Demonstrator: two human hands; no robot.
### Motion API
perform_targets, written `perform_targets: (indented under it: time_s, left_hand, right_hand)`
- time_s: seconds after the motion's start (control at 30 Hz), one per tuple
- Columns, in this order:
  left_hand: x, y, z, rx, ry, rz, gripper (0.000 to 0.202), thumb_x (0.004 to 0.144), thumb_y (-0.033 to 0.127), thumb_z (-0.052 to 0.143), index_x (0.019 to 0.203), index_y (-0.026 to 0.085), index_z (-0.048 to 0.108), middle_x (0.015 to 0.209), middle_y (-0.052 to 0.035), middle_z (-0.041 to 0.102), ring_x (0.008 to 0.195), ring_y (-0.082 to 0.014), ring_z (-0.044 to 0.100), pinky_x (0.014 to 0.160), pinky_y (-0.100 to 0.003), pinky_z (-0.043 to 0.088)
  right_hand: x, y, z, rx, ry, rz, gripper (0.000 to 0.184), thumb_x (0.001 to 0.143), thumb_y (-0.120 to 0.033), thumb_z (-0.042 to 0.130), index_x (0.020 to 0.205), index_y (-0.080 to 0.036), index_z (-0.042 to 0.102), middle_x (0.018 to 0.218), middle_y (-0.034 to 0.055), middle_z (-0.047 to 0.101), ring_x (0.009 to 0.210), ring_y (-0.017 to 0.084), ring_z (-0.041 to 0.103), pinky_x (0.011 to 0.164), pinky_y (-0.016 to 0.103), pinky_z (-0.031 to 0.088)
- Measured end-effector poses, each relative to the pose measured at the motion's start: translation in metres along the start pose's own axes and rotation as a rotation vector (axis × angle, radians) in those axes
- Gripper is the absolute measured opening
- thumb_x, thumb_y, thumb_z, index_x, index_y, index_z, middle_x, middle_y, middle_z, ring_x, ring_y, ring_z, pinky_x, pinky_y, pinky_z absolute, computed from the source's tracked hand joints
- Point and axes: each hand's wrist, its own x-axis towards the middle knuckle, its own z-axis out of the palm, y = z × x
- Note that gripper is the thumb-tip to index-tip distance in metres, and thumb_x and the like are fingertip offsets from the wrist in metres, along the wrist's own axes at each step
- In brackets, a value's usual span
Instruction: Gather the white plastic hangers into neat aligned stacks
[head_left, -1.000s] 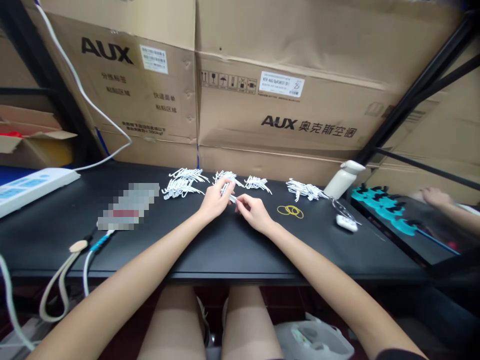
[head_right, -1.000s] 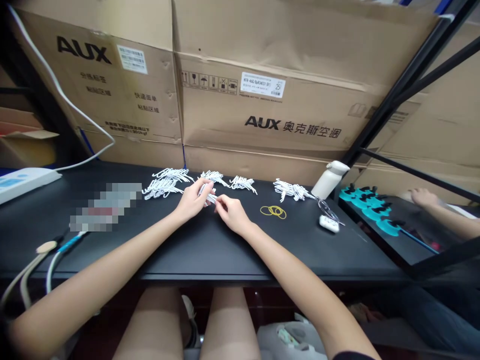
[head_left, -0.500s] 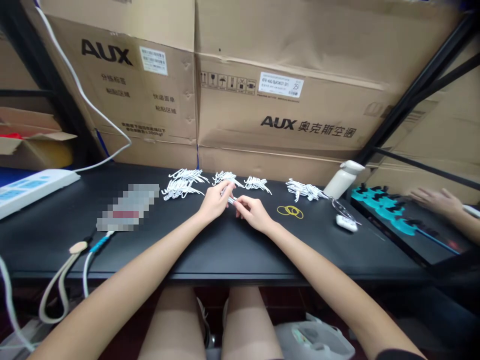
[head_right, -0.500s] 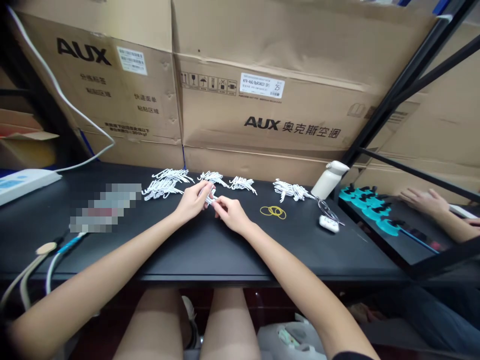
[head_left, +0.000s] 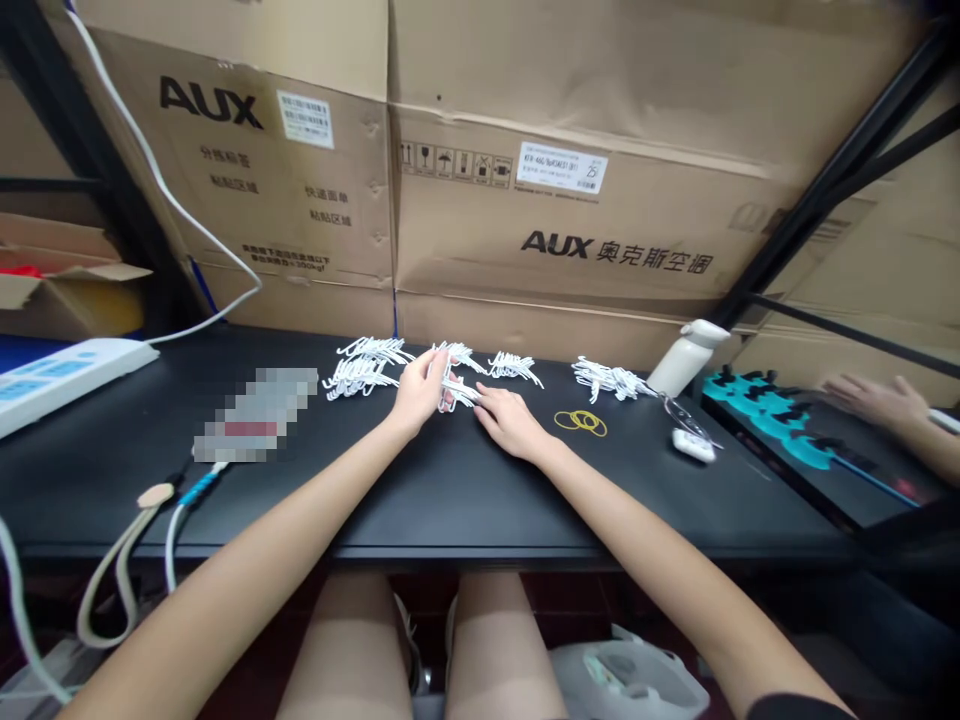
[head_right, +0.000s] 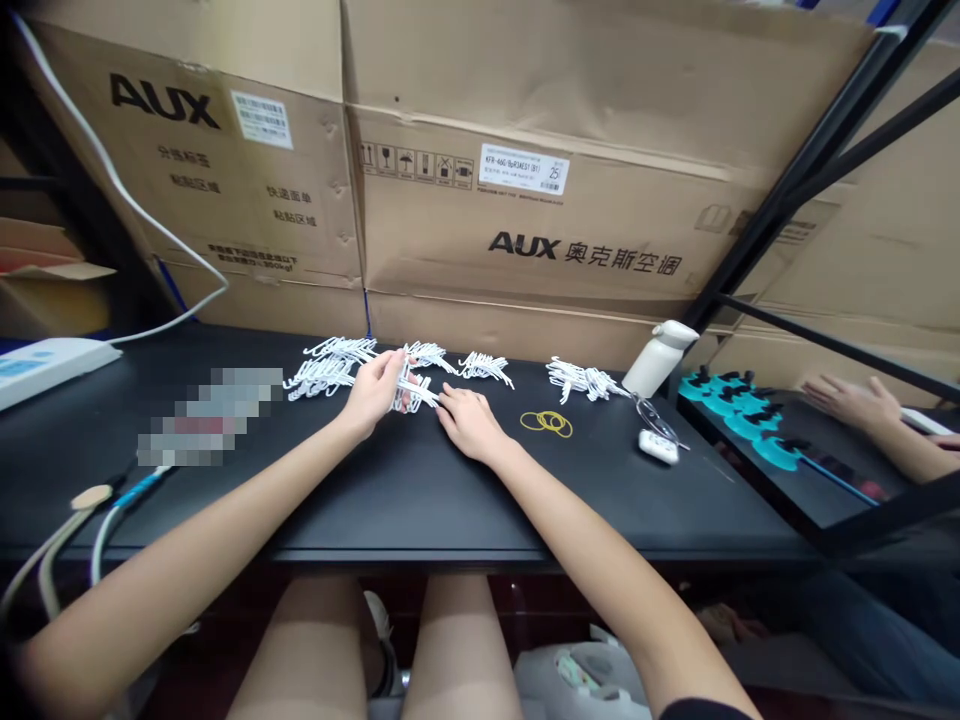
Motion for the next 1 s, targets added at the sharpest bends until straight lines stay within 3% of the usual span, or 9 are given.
perform_targets:
  time_s: [0.17,0.43,0.57,0.67,0.87,1.0]
  left_hand:
    - [-0.002,0.001,0.001,0.028,-0.001,-0.003,0.030,0.091,0.043,0.048,0.089,0.015,0.060,0.065,-0.0002,0.058,0.038,-0.0097,0.050,0.033,-0.021,0.040]
    - [-0.003,0.002,0.001,0.043,-0.012,-0.008,0.030,0.091,0.043,0.048,0.088,0.016,0.060,0.065,-0.0006,0.059,0.038,-0.0090,0.050,0.033,-0.020,0.039]
    - [-0.002,0.003,0.001,0.056,-0.012,0.002,0.030,0.091,0.043,0.049,0.087,0.015,0.060,0.065,-0.0008,0.059,0.038,-0.0093,0.050,0.033,-0.021,0.040]
    - [-0.001,0.003,0.000,0.037,-0.006,0.007,0.031,0.091,0.044,0.049,0.087,0.016,0.059,0.064,-0.0003,0.058,0.038,-0.0093,0.050,0.033,-0.021,0.040]
    - [0.000,0.001,-0.002,0.079,-0.002,0.027,0.034,0.090,0.048,0.048,0.088,0.016,0.059,0.065,0.0000,0.058,0.038,-0.0089,0.050,0.035,-0.021,0.041]
    - [-0.002,-0.001,-0.003,0.183,-0.004,0.086,0.035,0.090,0.050,0.046,0.088,0.017,0.060,0.067,-0.0010,0.060,0.039,-0.0100,0.052,0.036,-0.021,0.042]
  right_hand:
    - [-0.001,-0.002,-0.006,-0.077,-0.017,0.060,0.034,0.096,-0.025,0.042,0.121,-0.015,0.063,0.139,0.0145,0.054,0.125,0.027,0.052,0.105,0.044,0.036]
    - [0.001,0.012,-0.016,-0.058,0.065,0.210,0.018,0.086,-0.015,0.055,0.085,-0.016,0.073,0.112,0.0121,0.069,0.104,0.027,0.063,0.093,0.040,0.044]
    - [0.000,0.024,-0.024,0.135,0.083,0.212,0.013,0.080,-0.013,0.059,0.079,-0.016,0.071,0.091,0.0086,0.073,0.089,0.022,0.065,0.085,0.035,0.047]
    - [-0.002,0.034,-0.034,0.347,0.120,0.226,0.011,0.079,-0.022,0.062,0.074,-0.016,0.069,0.080,0.0058,0.071,0.076,0.019,0.064,0.076,0.032,0.049]
    - [-0.001,0.033,-0.045,0.823,0.399,0.283,0.025,0.072,-0.041,0.069,0.077,-0.016,0.069,0.079,0.0071,0.072,0.076,0.021,0.067,0.077,0.036,0.053]
    - [0.001,0.018,-0.039,0.935,0.439,0.244,0.030,0.070,-0.046,0.073,0.078,-0.017,0.070,0.079,0.0069,0.073,0.078,0.022,0.068,0.079,0.037,0.053]
